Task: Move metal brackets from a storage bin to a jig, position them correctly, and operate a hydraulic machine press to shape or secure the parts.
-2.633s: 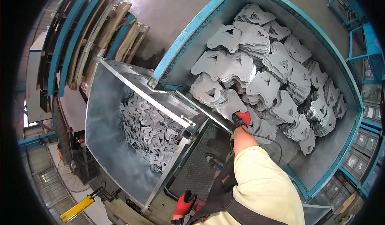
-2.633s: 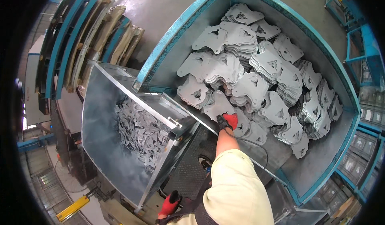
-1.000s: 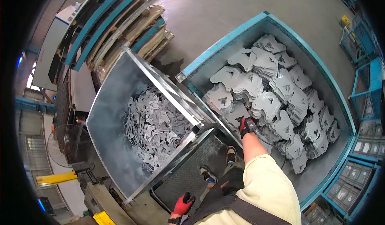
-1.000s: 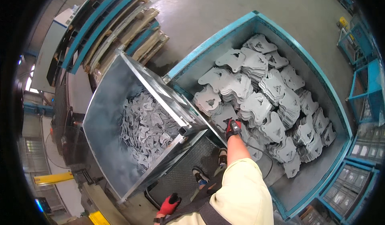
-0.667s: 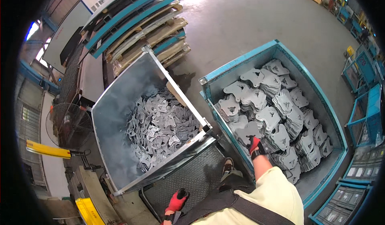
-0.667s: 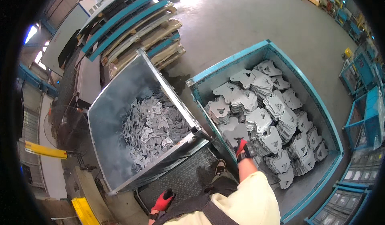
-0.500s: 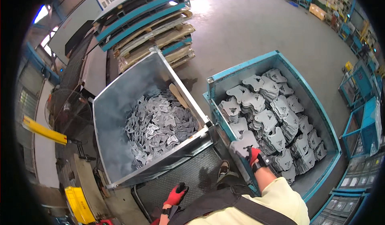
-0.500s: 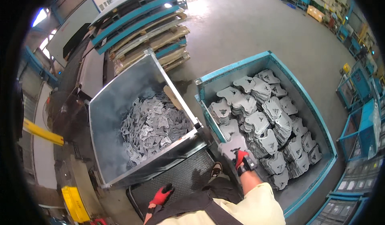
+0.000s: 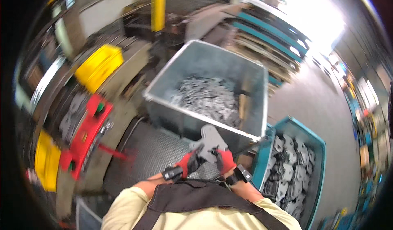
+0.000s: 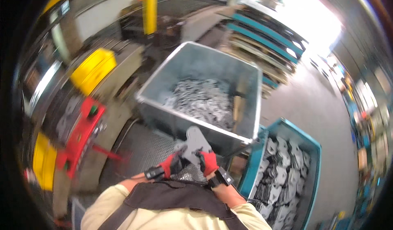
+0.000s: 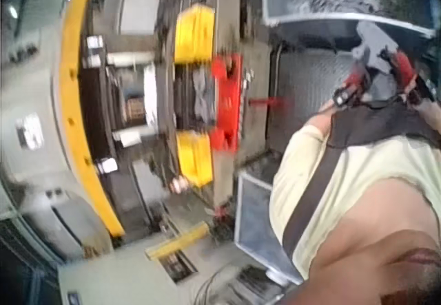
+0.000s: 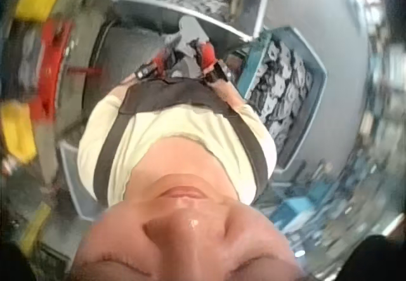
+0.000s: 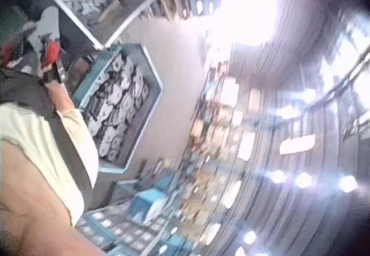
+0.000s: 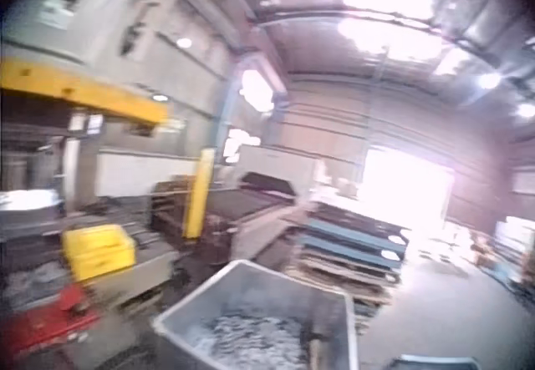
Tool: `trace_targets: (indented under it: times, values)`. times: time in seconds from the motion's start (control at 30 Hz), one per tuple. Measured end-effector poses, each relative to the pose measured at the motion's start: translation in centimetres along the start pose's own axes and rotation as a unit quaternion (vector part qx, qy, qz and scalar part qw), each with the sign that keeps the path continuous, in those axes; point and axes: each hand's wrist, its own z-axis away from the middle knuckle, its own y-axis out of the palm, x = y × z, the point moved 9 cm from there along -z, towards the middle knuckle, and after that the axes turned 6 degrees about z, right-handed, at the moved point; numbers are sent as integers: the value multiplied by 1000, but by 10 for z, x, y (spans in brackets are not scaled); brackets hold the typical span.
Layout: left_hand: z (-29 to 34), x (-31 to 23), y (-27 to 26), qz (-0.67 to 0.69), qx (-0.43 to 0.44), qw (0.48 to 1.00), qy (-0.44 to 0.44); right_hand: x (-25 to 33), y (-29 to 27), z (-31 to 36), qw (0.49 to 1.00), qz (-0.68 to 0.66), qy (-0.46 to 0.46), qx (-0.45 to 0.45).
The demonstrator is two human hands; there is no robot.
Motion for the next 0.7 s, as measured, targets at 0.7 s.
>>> trace_targets:
  times: [0.7]
  values:
    - [395,-307,-112,51,-117,744,656,158,520,60,787,108,-115,597]
